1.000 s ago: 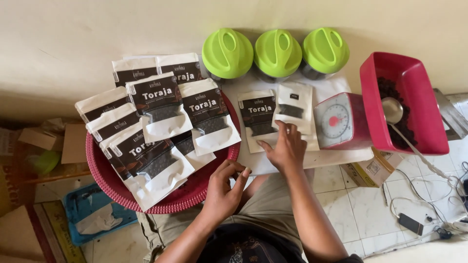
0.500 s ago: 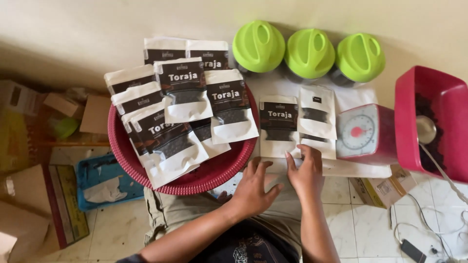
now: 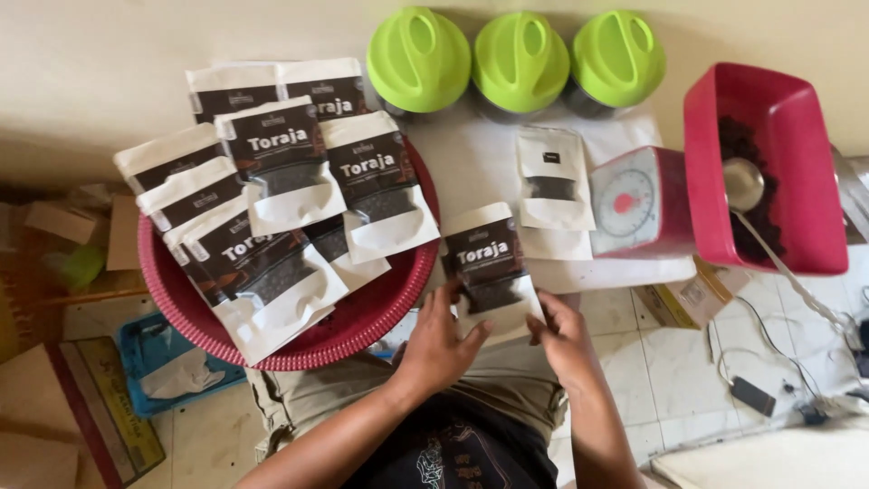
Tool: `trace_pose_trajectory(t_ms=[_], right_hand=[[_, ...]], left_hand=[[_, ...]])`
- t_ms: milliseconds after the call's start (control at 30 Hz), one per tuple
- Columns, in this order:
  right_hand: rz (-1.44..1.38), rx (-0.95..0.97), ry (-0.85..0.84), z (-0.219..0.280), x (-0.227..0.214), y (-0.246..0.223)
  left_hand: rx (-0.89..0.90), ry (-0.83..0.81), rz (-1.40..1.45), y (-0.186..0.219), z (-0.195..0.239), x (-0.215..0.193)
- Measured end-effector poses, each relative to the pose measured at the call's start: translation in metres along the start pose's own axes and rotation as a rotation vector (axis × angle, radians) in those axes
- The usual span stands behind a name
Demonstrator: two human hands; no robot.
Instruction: Sorting and inspecting packaged coffee bags
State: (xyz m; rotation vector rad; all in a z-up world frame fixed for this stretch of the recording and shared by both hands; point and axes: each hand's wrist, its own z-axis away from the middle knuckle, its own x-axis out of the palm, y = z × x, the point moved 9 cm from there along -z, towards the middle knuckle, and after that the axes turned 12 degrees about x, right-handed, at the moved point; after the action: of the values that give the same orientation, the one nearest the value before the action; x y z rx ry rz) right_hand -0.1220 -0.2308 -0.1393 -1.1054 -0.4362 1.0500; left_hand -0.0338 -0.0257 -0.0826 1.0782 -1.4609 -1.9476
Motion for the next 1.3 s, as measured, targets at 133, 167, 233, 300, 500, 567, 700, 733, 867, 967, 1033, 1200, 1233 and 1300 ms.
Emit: trace_pose_trajectory(t_ms=[133, 167, 233, 300, 500, 567, 700, 733, 867, 967, 1033, 1200, 1233, 1300], right_hand=[[-0.009, 0.041, -0.068, 0.027, -0.004, -0.015], [-0.02, -0.009, -0.08, 0.028, -0.004, -0.022], [-0.034, -0.061, -0.083, 0.033, -0.003, -0.043], [0.055, -0.182, -0.067, 0.044, 0.001, -0.081], [0.037, -0.41, -0.181, 0.029, 0.015, -0.134], [-0.022, -0.478, -0.159, 0.027, 0.02, -0.164], [-0.079, -0.601, -0.116, 0.023, 0.018, -0.201], [-0.089, -0.61, -0.118, 0.022, 0.02, -0.206], [-0.075, -0.702, -0.086, 0.024, 0.023, -0.221], [-0.087, -0.714, -0.135, 0.023, 0.024, -0.214], [-0.108, -0.703, -0.199, 0.012, 0.025, -0.197], [-0.068, -0.681, -0.028, 0.006, 0.016, -0.189], [-0.066, -0.683, -0.029, 0.009, 0.017, -0.197], [0.003, -0.729, 0.019, 0.02, 0.018, -0.212]], left_hand=[[0.005, 0.063, 0.128, 0.026, 0.002, -0.006], [0.026, 0.126, 0.198, 0.035, 0.002, -0.01], [0.05, 0.181, 0.268, 0.049, -0.004, -0.016], [0.145, 0.278, 0.326, 0.067, -0.014, -0.027], [0.322, 0.221, 0.582, 0.063, -0.064, -0.024], [0.345, 0.179, 0.558, 0.083, -0.061, -0.028], [0.424, 0.174, 0.506, 0.12, -0.053, -0.044], [0.432, 0.175, 0.495, 0.12, -0.055, -0.05], [0.593, 0.236, 0.259, 0.125, -0.057, -0.072], [0.619, 0.284, 0.177, 0.128, -0.058, -0.078], [0.622, 0.308, 0.158, 0.134, -0.06, -0.083], [0.623, 0.212, 0.336, 0.135, -0.063, -0.066], [0.624, 0.215, 0.337, 0.125, -0.066, -0.064], [0.566, 0.195, 0.351, 0.099, -0.073, -0.058]])
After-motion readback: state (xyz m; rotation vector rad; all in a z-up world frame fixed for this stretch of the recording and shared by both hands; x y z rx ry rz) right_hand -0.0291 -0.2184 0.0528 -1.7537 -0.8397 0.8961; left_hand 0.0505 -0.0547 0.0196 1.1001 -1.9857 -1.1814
